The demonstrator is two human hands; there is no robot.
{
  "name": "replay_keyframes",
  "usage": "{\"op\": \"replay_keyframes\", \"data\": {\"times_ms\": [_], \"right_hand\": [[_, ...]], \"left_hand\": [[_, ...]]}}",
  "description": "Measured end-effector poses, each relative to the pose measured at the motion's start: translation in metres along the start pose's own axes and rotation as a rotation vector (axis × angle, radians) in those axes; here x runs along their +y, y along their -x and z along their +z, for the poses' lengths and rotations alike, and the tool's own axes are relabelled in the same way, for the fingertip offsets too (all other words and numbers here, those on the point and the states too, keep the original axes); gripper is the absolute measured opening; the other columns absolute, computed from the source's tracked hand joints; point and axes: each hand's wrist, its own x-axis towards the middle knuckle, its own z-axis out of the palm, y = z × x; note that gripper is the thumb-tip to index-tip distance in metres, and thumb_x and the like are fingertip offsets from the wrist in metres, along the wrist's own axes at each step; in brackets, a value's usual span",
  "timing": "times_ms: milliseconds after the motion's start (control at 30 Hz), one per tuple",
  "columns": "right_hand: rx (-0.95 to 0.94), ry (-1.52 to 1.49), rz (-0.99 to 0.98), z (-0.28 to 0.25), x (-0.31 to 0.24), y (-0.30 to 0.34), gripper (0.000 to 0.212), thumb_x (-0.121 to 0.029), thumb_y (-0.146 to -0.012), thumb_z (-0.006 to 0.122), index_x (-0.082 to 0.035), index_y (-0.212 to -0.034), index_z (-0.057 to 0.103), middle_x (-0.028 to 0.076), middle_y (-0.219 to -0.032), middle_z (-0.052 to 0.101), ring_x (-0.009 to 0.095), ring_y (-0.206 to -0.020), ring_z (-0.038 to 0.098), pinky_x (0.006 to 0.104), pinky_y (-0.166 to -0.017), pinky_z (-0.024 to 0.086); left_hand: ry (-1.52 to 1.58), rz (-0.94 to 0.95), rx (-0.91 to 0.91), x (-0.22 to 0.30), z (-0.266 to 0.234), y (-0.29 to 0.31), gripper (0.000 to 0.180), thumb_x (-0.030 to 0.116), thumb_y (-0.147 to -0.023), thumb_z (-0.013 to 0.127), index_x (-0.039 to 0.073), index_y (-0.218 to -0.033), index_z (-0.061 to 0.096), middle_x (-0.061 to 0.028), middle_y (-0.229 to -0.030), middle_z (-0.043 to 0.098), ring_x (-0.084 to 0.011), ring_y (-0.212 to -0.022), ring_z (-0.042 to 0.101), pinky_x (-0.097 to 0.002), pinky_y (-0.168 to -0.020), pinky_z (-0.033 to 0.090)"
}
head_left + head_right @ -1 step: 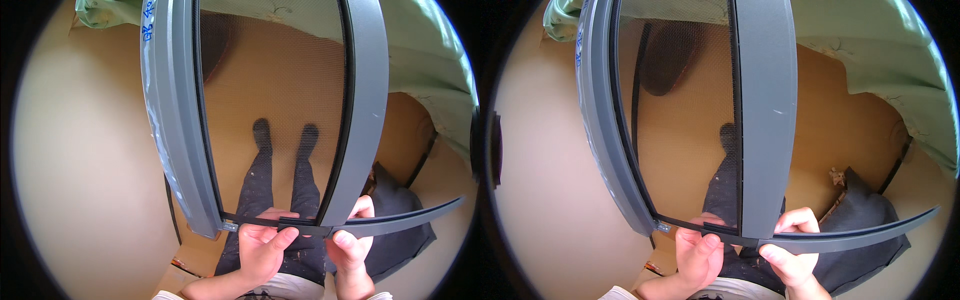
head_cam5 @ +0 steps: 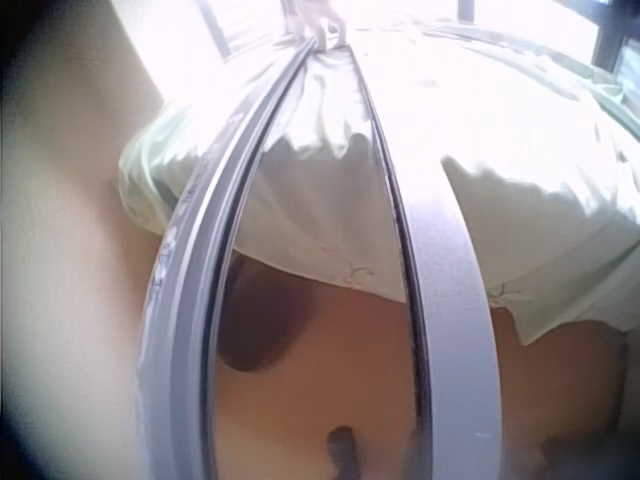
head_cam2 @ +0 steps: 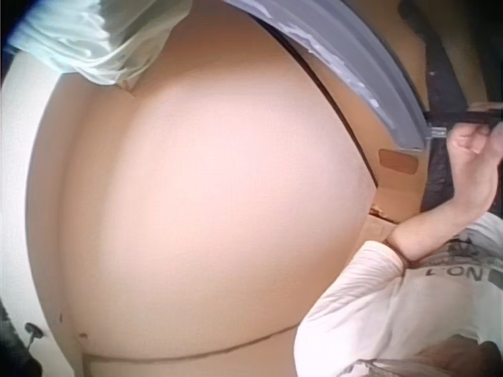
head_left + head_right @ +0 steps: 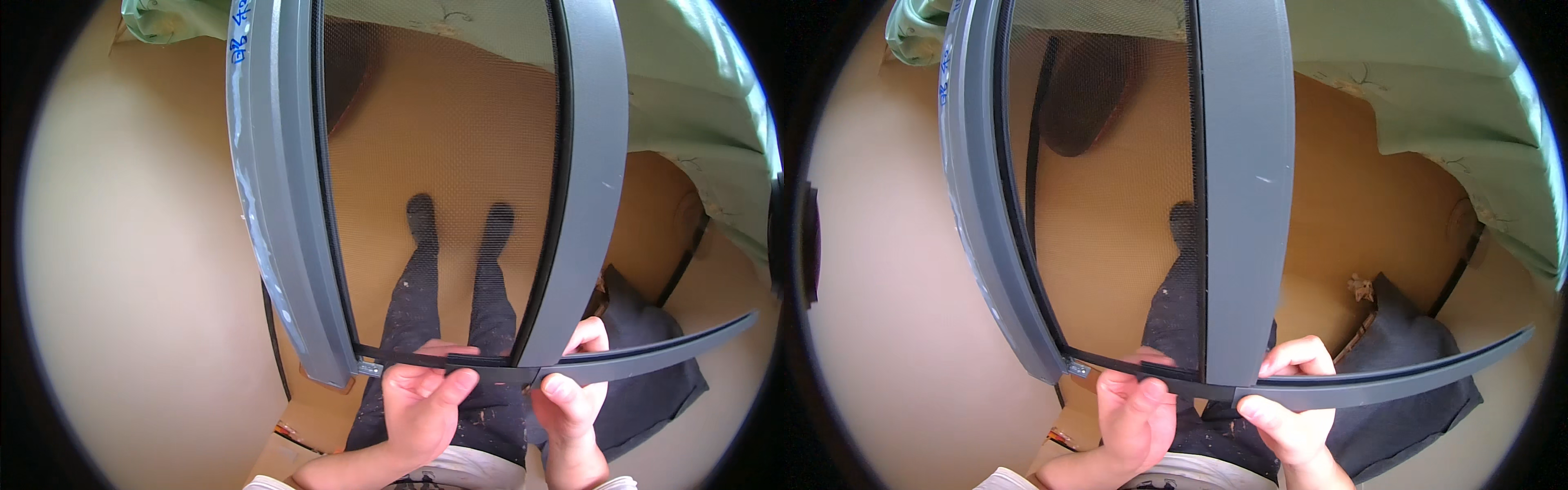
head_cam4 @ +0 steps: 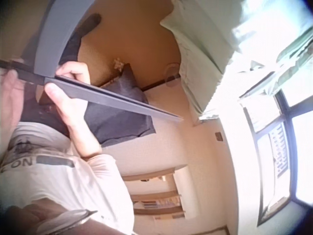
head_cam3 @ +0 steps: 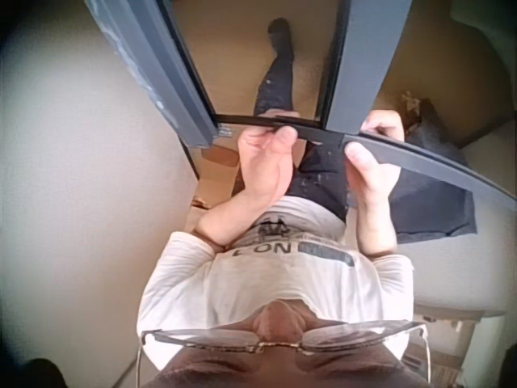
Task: The person assembles a window screen frame by fitting rubber gaskets and corner pieces together, then secures the components using a screwdriver and refers to a smartphone during the process.
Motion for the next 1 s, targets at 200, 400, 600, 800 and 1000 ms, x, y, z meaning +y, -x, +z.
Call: {"op": "replay_keyframes", "data": {"times_ms": [200, 400, 600, 800, 1000], "right_hand": [[-0.093, -0.037, -0.073, 0.000, -0.017, -0.010, 0.035, -0.004, -0.076, 0.077, 0.000, -0.097, 0.049, 0.027, -0.094, 0.063, 0.031, -0.073, 0.069, 0.0422, -0.066, 0.060], [-0.056, 0.051, -0.088, 0.001, -0.023, -0.012, 0.034, -0.009, -0.077, 0.076, 0.001, -0.098, 0.051, 0.025, -0.086, 0.064, 0.032, -0.068, 0.069, 0.0423, -0.064, 0.060], [-0.002, 0.105, -0.082, 0.007, -0.024, -0.011, 0.039, -0.015, -0.075, 0.078, 0.001, -0.098, 0.051, 0.021, -0.083, 0.064, 0.032, -0.066, 0.069, 0.0422, -0.061, 0.060], [-0.019, 0.098, -0.084, 0.014, -0.017, -0.008, 0.041, -0.016, -0.076, 0.078, -0.002, -0.100, 0.048, 0.017, -0.084, 0.062, 0.030, -0.067, 0.068, 0.0439, -0.059, 0.060], [-0.043, 0.131, -0.076, 0.017, -0.010, -0.007, 0.042, -0.017, -0.077, 0.077, -0.003, -0.101, 0.046, 0.013, -0.089, 0.059, 0.027, -0.073, 0.068, 0.0449, -0.060, 0.062]], "left_hand": [[0.187, 0.158, 0.123, 0.021, -0.006, -0.004, 0.023, -0.006, -0.085, 0.065, -0.002, -0.108, 0.063, -0.0122, -0.107, 0.066, -0.0163, -0.096, 0.061, -0.0302, -0.090, 0.047], [0.174, 0.169, 0.166, 0.023, -0.015, -0.006, 0.021, 0.009, -0.092, 0.063, 0.009, -0.112, 0.061, -0.0073, -0.108, 0.063, -0.0189, -0.098, 0.062, -0.0379, -0.090, 0.049], [0.181, 0.187, 0.084, 0.021, -0.030, 0.003, 0.019, 0.004, -0.091, 0.063, 0.008, -0.110, 0.064, -0.0080, -0.106, 0.069, -0.0210, -0.098, 0.066, -0.0370, -0.092, 0.051], [0.171, 0.176, 0.101, 0.034, -0.040, 0.010, 0.019, 0.001, -0.091, 0.062, 0.010, -0.107, 0.066, -0.0084, -0.101, 0.071, -0.0220, -0.094, 0.068, -0.0404, -0.091, 0.052], [0.121, 0.199, 0.109, 0.029, -0.049, 0.013, 0.019, 0.003, -0.091, 0.062, 0.008, -0.109, 0.066, -0.0087, -0.100, 0.071, -0.0224, -0.091, 0.068, -0.0419, -0.088, 0.053]]}}
